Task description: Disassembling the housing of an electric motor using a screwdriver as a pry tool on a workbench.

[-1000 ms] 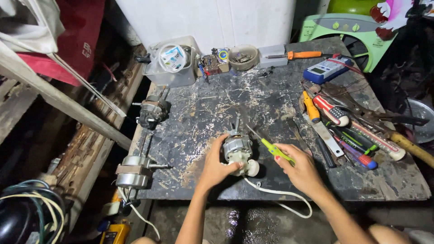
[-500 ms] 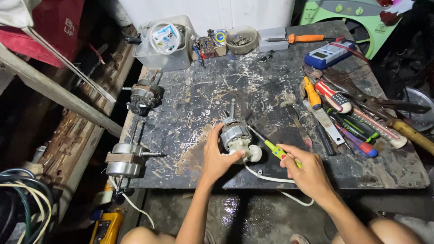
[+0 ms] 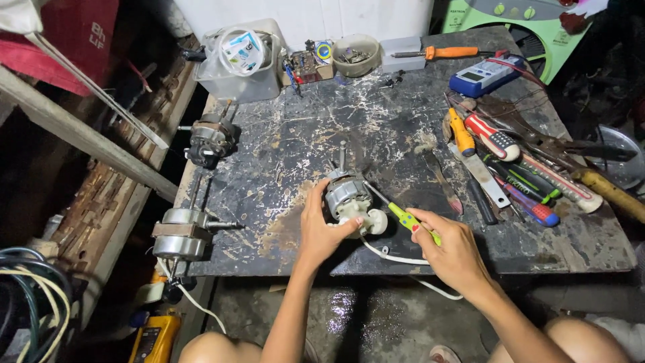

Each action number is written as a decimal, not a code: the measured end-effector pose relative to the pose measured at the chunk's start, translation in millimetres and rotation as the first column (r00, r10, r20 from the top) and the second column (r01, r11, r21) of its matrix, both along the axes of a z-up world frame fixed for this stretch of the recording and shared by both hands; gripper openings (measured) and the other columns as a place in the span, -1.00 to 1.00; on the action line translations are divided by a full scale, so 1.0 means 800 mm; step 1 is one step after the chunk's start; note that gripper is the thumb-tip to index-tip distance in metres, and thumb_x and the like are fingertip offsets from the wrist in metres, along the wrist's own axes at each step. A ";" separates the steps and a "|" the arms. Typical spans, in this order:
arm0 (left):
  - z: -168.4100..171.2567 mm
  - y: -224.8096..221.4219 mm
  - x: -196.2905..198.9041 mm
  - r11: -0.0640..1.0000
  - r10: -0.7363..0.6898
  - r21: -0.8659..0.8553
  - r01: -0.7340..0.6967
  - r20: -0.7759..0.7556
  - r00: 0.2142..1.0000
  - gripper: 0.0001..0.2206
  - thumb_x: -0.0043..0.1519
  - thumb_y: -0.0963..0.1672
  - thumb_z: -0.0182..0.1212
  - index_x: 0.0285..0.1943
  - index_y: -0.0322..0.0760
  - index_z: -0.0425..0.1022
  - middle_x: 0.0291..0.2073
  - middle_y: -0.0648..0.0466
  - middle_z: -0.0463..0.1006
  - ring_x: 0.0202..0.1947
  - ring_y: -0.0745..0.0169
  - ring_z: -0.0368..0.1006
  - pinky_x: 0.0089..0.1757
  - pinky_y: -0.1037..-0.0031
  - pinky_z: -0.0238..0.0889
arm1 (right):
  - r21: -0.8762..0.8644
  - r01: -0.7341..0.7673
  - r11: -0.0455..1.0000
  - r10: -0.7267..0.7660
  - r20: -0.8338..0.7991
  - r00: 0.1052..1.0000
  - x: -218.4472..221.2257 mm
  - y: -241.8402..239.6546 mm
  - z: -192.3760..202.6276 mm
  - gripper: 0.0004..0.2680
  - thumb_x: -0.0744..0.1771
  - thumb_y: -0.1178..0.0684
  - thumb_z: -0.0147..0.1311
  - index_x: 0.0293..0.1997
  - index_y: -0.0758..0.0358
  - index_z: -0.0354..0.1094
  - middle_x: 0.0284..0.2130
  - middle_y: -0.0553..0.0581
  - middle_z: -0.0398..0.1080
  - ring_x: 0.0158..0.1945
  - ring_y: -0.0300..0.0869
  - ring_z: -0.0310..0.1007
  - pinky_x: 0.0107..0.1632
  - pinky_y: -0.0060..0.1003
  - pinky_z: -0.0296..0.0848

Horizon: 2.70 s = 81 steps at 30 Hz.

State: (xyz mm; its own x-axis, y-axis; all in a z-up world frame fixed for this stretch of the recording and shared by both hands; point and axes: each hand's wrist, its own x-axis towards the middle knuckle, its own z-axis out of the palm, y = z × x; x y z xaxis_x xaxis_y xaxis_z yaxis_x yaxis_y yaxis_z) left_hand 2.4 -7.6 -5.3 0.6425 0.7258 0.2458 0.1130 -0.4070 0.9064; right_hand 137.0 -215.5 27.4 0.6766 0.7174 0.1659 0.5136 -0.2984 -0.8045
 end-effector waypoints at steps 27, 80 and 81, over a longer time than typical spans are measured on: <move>-0.005 -0.013 -0.018 0.998 -0.004 0.056 0.001 0.062 0.998 -0.10 -0.20 0.01 0.58 0.37 -0.30 0.27 0.23 -0.28 0.37 0.29 -0.45 0.28 0.23 -0.10 0.11 | 0.021 0.105 0.994 -0.101 -0.157 0.983 -0.053 0.009 -0.018 -0.74 0.34 0.20 -0.03 0.14 0.34 0.47 -0.60 0.27 0.51 -0.65 -0.09 0.37 -0.50 -0.27 0.36; 0.009 0.125 0.090 0.765 -0.545 -0.380 0.520 0.050 0.837 -0.69 0.17 -0.09 0.07 -0.22 -0.42 0.68 -0.33 -0.17 0.63 -0.25 0.08 0.47 -0.06 0.38 0.26 | -0.198 0.202 0.959 -0.096 0.447 0.889 0.005 0.015 -0.009 -0.81 0.31 -0.12 0.10 -0.13 0.04 0.55 -0.50 0.17 0.53 -0.31 0.17 0.57 -0.25 0.03 0.50; 0.010 0.124 0.092 0.723 -0.557 -0.432 0.538 0.094 0.825 -0.76 0.13 -0.11 0.18 -0.29 -0.41 0.68 -0.42 -0.06 0.60 -0.35 0.26 0.41 -0.20 0.56 0.26 | -0.272 0.195 0.942 -0.091 0.352 0.932 0.012 0.012 -0.004 -0.81 0.32 -0.14 0.04 -0.12 -0.05 0.57 -0.43 0.17 0.56 -0.24 0.19 0.57 -0.21 0.01 0.50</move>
